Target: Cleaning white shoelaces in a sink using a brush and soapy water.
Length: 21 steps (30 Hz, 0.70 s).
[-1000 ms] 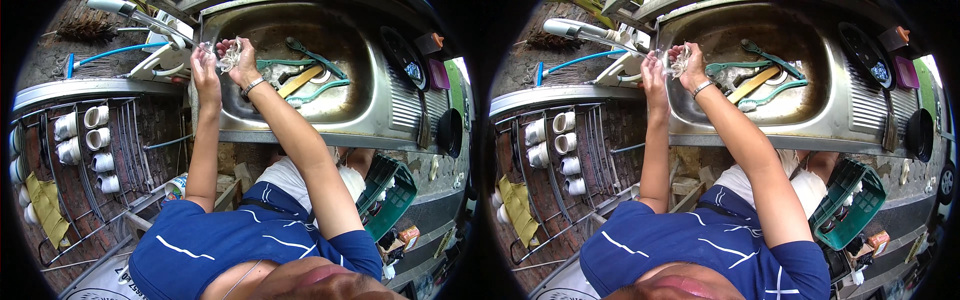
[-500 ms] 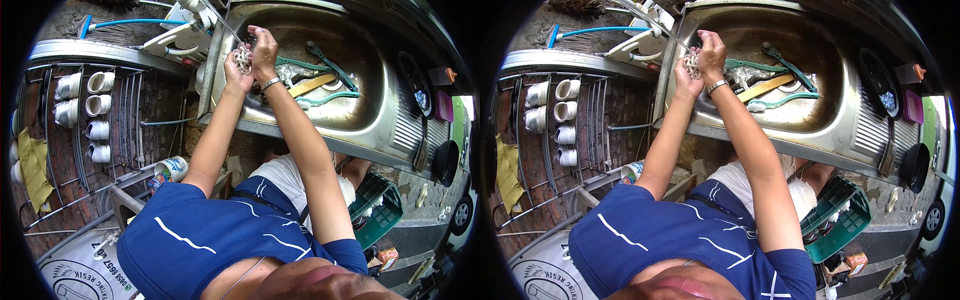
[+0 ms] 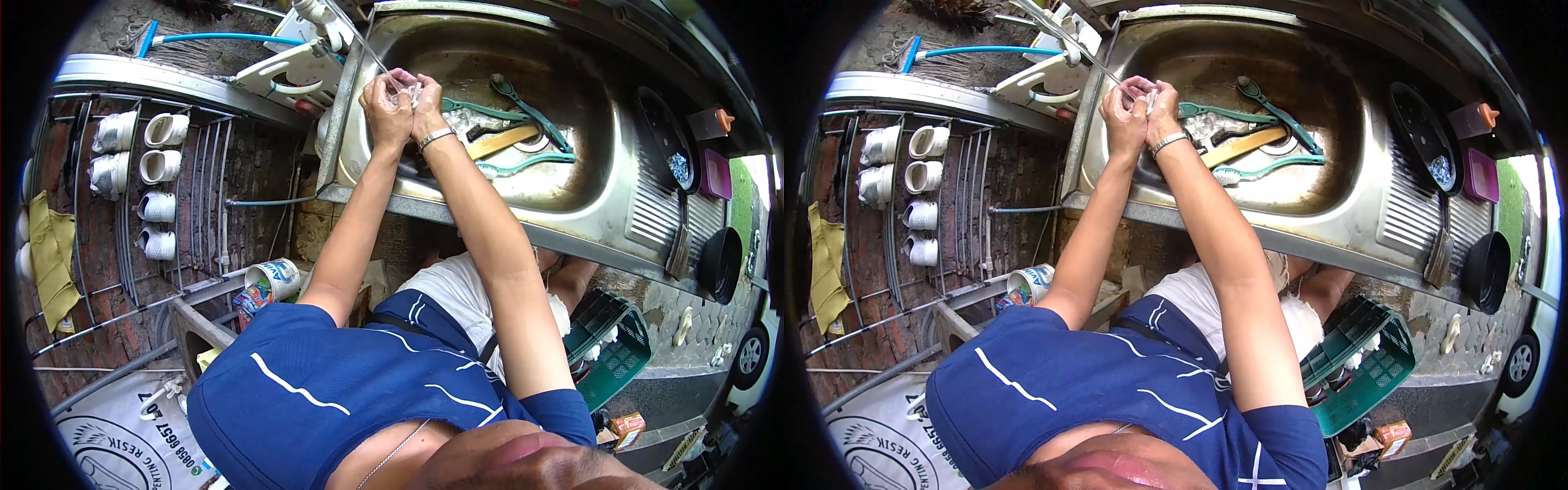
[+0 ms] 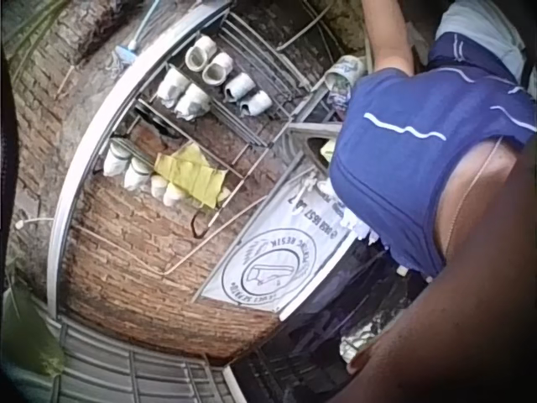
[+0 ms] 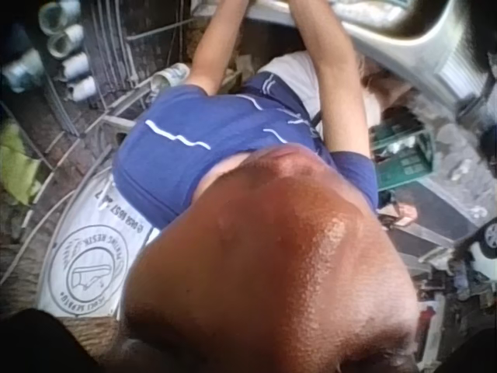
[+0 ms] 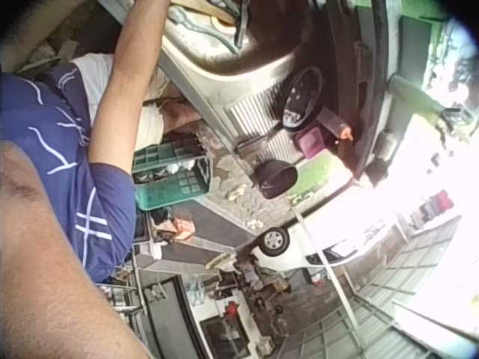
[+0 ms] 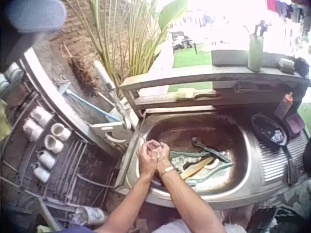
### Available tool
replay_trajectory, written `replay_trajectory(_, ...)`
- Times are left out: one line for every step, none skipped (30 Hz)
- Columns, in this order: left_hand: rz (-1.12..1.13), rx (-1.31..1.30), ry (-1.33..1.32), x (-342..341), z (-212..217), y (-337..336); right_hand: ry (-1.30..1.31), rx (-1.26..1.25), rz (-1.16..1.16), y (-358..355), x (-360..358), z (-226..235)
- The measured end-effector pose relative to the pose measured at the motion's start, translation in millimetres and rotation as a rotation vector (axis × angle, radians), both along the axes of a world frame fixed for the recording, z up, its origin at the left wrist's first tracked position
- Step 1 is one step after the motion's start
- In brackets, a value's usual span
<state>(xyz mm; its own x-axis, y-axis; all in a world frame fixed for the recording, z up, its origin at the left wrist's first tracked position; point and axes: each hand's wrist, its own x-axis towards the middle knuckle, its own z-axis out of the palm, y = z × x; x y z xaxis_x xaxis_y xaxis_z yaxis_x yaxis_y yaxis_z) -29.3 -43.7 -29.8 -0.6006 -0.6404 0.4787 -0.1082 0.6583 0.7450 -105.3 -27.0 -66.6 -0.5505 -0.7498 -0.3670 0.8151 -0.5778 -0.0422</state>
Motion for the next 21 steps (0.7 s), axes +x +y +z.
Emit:
replay_trajectory(-0.038,0.002,-0.061,1.5,-2.6,-10.0,0.024,-0.003,0.054,3.1,4.4,4.9)
replay_trajectory(-0.038,-0.002,-0.060,1.3,-4.4,-12.5,0.026,-0.007,0.053,3.5,7.0,11.1)
replay_trajectory(0.056,-0.071,-0.028,1.2,-6.5,-14.7,0.066,0.007,0.067,3.4,9.1,17.5)
replay_trajectory(0.150,-0.139,0.004,0.6,-8.3,-17.6,0.107,0.020,0.081,2.7,12.5,23.8)
replay_trajectory(0.171,-0.274,0.003,-2.6,-9.1,-21.3,0.235,0.180,0.053,1.9,16.2,26.7)
replay_trajectory(0.178,-0.276,-0.001,0.8,-8.8,-23.9,0.322,0.396,0.044,1.4,25.9,31.5)
replay_trajectory(0.160,-0.253,-0.038,4.9,-8.5,-26.5,0.433,0.482,0.035,2.8,36.5,35.5)
replay_trajectory(0.133,-0.227,-0.069,4.9,-5.4,-24.5,0.545,0.571,0.015,4.7,39.1,35.6)
replay_trajectory(0.133,-0.229,-0.068,6.4,-3.3,-20.6,0.528,0.553,-0.037,5.5,35.9,36.8)
replay_trajectory(0.057,0.053,0.036,9.2,-2.3,-14.6,0.529,0.552,-0.037,8.6,33.6,36.9)
replay_trajectory(-0.017,0.332,0.141,12.8,-1.0,-10.5,0.471,0.514,0.028,11.9,31.7,39.3)
replay_trajectory(-0.092,0.609,0.248,15.1,0.7,-9.4,0.414,0.475,0.094,13.5,30.4,42.0)
replay_trajectory(-0.130,0.555,0.284,19.8,-6.0,-12.6,0.289,0.369,0.092,13.0,29.9,45.2)
replay_trajectory(-0.137,0.558,0.281,21.1,-3.2,-5.6,0.287,0.372,0.085,15.1,24.9,40.9)
replay_trajectory(-0.148,0.649,0.291,25.5,-1.4,3.8,0.253,0.287,0.105,16.6,18.6,37.0)
replay_trajectory(-0.159,0.740,0.300,26.7,1.3,10.9,0.219,0.202,0.123,18.2,13.8,32.7)
replay_trajectory(-0.166,0.725,0.261,30.9,-0.4,7.7,0.229,0.330,0.143,18.2,20.0,52.8)
replay_trajectory(-0.158,0.721,0.261,34.1,-3.1,2.8,0.228,0.326,0.151,15.2,23.0,49.3)
replay_trajectory(-0.166,0.803,0.248,36.6,-4.7,-2.8,0.186,0.240,0.168,12.5,26.0,46.8)
replay_trajectory(-0.184,0.890,0.236,34.9,-2.9,-3.0,0.146,0.159,0.174,11.9,23.4,45.4)
replay_trajectory(-0.171,0.927,0.259,31.4,-1.2,1.1,0.104,0.171,0.185,9.6,19.6,45.0)
